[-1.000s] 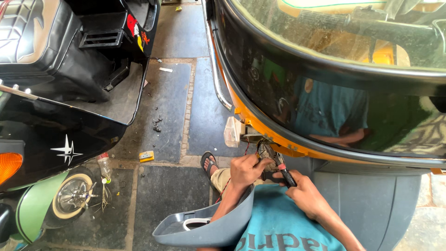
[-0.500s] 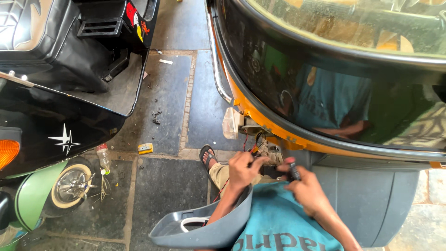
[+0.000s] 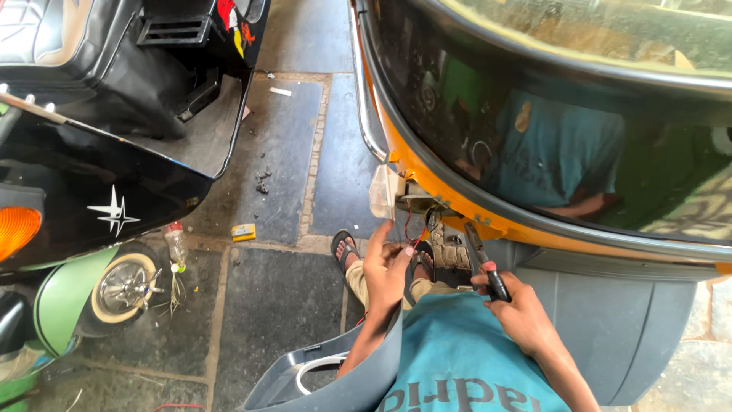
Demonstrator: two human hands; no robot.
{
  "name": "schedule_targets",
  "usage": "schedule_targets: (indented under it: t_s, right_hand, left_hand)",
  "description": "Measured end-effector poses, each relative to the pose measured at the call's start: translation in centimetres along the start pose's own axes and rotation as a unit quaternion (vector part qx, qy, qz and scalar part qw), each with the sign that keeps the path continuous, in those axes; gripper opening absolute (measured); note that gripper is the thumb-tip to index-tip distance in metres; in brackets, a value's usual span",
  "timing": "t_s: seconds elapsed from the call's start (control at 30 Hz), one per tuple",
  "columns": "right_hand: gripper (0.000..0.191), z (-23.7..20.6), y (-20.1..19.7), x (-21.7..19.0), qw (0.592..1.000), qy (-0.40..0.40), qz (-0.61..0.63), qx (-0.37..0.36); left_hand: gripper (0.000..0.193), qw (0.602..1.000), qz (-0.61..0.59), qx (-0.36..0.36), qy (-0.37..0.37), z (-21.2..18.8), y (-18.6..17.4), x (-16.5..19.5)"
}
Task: The person kneels in front of an auto rickshaw and works on the wiring and electrical components behind the front panel, joining and positioning wires by hand and occasionally using pliers to grip and cut. Another worker briefly assists by holding parts at the start.
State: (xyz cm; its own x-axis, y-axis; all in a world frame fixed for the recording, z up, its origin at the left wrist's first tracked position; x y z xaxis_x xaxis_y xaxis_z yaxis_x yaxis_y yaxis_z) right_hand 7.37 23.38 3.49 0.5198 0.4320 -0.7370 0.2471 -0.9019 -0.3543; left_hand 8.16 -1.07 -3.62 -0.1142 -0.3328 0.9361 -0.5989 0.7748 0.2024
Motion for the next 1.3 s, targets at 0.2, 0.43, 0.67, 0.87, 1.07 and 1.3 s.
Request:
schedule_targets:
  t_s: [0.2, 0.43, 0.67, 0.87, 1.07, 1.3]
  right_hand:
    - [0.052, -0.6, 0.7, -0.6, 0.999, 0.000, 0.003, -0.049]
    - [0.053, -0.4, 0.6, -0.3, 0.996, -0.051, -0.008, -0.075]
    - [0.065, 1.4, -7.2, 7.9, 0.952, -0.144, -0.241, -0.121]
    - [0.042, -0.5, -14.3, 20.3, 0.981, 0.116, -0.119, 0.100]
    - [0.033, 1.1, -13.5, 20.4, 0.887, 0.149, -0.012, 0.436]
    - [0.062, 4.8, -12.9, 16.5, 0.836, 0.064, -0.116, 0.532]
  left_hand:
    - [0.027, 0.997, 0.014, 0.035, 0.073, -0.2, -0.8, -0.4]
    - [0.014, 0.981, 0.115, 0.103, 0.120, -1.1, -2.4, -0.9]
    - [0.021, 0.996, -0.077, -0.012, 0.039, -0.5, -2.0, -2.9]
    - [0.025, 0.995, -0.087, -0.041, -0.037, 0.4, -0.6, -2.4]
    - [0.028, 0.996, -0.064, -0.033, -0.057, 0.5, 0.7, -3.7]
    - [0.023, 0.977, -0.166, 0.039, -0.130, 0.2, -0.2, -6.1]
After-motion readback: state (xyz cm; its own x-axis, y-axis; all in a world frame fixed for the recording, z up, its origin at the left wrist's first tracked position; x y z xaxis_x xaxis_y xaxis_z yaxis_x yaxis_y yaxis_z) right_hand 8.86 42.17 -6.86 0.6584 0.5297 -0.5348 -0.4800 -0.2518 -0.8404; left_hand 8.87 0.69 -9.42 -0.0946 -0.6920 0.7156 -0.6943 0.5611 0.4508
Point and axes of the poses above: each hand's wrist, its own z-axis towards the middle knuckle, its own y-axis out of the palm, x = y × z, the point moved 4 cm from there along z, towards the middle knuckle, and after that the axes turned 10 degrees about x, right-handed, at the moved point
